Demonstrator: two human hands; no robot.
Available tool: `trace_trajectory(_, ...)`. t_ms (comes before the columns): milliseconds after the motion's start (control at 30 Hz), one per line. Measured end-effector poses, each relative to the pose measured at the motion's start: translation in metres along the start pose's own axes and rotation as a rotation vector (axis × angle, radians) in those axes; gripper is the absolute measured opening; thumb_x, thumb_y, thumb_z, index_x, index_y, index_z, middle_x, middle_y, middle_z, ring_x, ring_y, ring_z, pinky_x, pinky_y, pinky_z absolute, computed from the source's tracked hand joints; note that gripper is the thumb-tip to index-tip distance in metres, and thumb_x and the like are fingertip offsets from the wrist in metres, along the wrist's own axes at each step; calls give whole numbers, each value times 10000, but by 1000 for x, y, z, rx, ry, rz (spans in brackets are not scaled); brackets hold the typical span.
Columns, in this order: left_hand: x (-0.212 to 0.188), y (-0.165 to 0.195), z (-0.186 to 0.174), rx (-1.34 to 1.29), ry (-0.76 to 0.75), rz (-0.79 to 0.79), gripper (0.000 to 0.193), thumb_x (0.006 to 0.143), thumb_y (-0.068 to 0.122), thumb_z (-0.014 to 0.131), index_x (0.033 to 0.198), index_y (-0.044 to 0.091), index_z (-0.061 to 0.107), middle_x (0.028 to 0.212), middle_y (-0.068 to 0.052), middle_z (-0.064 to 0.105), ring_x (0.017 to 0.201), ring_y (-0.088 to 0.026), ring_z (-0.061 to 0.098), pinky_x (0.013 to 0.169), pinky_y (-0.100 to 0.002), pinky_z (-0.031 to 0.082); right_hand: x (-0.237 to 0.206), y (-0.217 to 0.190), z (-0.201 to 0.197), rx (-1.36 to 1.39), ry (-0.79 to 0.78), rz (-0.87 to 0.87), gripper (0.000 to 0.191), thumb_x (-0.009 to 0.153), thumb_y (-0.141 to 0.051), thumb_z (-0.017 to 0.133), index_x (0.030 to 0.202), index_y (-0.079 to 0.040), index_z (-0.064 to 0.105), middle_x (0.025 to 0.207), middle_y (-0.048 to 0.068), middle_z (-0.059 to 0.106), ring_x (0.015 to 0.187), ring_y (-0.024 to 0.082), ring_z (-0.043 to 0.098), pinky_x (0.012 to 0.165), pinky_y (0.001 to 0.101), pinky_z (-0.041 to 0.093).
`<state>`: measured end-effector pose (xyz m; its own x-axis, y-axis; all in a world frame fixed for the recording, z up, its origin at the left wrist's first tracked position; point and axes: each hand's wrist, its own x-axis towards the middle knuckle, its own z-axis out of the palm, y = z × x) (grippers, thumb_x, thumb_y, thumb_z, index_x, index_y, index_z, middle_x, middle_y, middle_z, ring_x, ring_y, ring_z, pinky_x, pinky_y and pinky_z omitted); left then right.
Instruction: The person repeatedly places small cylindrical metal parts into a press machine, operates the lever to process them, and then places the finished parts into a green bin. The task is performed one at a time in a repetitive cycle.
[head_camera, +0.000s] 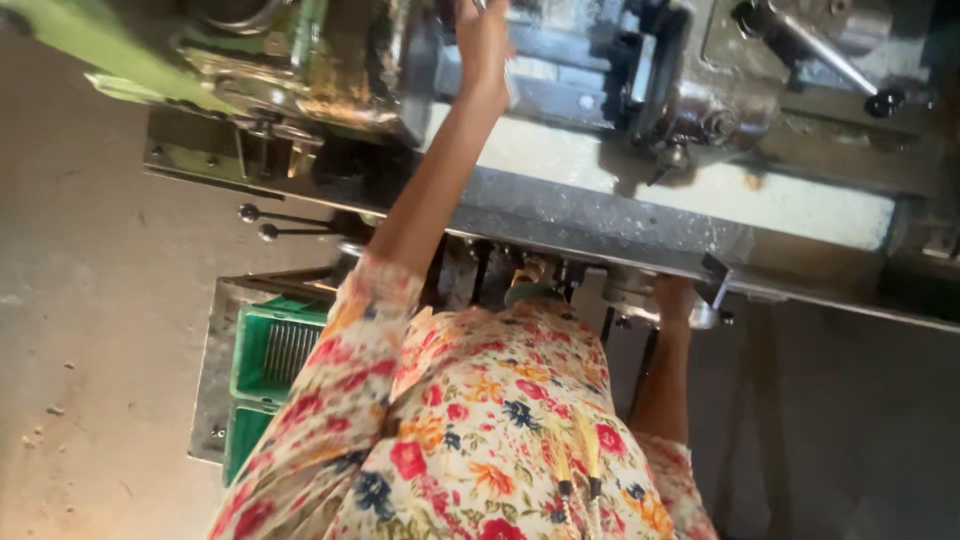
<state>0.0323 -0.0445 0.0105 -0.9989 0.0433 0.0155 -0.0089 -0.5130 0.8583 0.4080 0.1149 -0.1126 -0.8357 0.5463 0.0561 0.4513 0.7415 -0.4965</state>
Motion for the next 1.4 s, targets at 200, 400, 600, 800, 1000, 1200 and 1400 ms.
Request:
trace_trajectory(200,-94,101,-122,788,-89,-2,551,985,345,691,1419,48,528,1007,-88,716,733,-171,589,601,-346,461,52,-48,-17,99,-92,120,303,925,-246,600,1154,-83,711,1007,203,726,876,376,694,730,480,539)
trace_trajectory(400,-198,98,-234,961,156,-65,314,878,291,839,936,4,724,785,-58,742,717,-95,659,664,-285,542,26,-82,36,69,-620,-111,345,978,-388,614,1113,-91,726,909,196,715,798,360,686,699,473,517)
trace_trajectory(600,-232,33,-232,614,223,-120,330,855,320,841,893,15,721,790,-19,727,713,-75,627,637,-264,516,6,-179,96,410,-714,-346,284,1031,-351,560,1037,-87,665,902,113,650,744,255,608,655,395,506)
trace_trajectory(800,-234,26,-199,611,281,-126,402,900,342,817,792,-13,661,664,-22,580,605,-89,494,537,-282,423,-7,-230,76,1168,-704,295,287,1130,-333,516,985,-105,614,722,29,560,454,104,397,396,286,270)
trace_trajectory(1000,-256,50,-204,772,168,25,314,841,318,811,791,30,695,641,-53,643,585,-125,628,578,-300,512,-25,-225,49,1312,-970,487,322,1112,-312,442,933,-98,602,686,32,563,368,75,272,338,251,193)
trace_trajectory(1200,-264,72,-228,1006,-280,759,252,810,169,822,702,83,612,768,-57,669,738,-279,662,711,-410,516,-19,-203,54,1119,-1328,469,273,1106,-286,487,915,-115,583,663,-1,501,402,58,261,363,237,158)
trace_trajectory(1400,-261,69,-220,974,-133,656,171,660,107,776,654,86,606,701,-70,612,720,-291,605,737,-387,456,-48,-224,69,1078,-964,477,361,1071,-369,587,765,-195,506,590,-65,366,416,57,242,371,251,150)
